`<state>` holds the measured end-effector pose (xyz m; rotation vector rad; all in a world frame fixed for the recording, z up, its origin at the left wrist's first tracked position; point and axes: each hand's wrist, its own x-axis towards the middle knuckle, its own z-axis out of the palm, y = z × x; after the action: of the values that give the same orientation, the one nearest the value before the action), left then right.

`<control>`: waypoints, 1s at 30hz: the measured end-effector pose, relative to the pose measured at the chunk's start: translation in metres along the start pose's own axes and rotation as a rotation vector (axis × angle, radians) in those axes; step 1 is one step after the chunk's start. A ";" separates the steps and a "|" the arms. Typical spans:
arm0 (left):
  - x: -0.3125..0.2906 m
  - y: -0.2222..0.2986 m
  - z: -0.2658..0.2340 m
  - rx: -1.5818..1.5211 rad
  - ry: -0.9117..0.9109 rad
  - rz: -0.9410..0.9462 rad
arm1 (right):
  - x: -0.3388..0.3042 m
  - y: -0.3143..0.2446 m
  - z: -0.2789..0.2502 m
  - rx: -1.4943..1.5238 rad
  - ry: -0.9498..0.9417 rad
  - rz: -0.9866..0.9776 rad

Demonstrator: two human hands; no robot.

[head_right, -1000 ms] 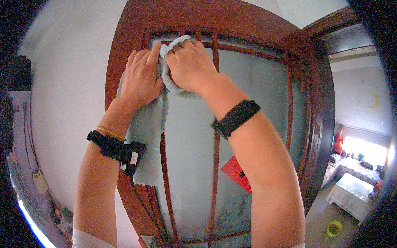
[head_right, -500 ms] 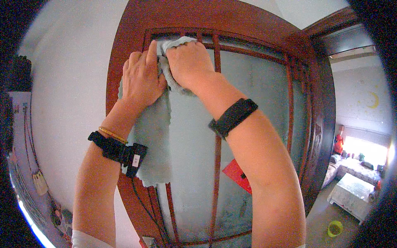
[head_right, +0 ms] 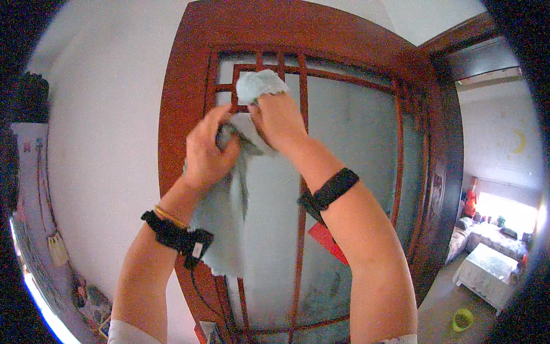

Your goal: The person wipes the wooden frame and glass panels of a door with a cloth, then cleans the surface of a light switch on the adjacent wall.

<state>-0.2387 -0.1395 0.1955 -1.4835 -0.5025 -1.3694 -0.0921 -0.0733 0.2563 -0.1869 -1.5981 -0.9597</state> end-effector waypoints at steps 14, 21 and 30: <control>-0.022 0.013 -0.021 0.321 -0.195 0.003 | 0.015 -0.009 -0.009 -0.430 0.042 0.050; -0.027 -0.001 -0.011 0.336 -0.129 0.052 | 0.008 -0.013 -0.010 -0.576 -0.081 -0.027; -0.025 0.008 -0.013 0.312 -0.085 0.041 | 0.025 0.020 -0.033 -0.615 0.165 0.188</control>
<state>-0.2454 -0.1458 0.1676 -1.2916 -0.7026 -1.1402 -0.0629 -0.0916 0.2864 -0.6528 -1.0753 -1.2584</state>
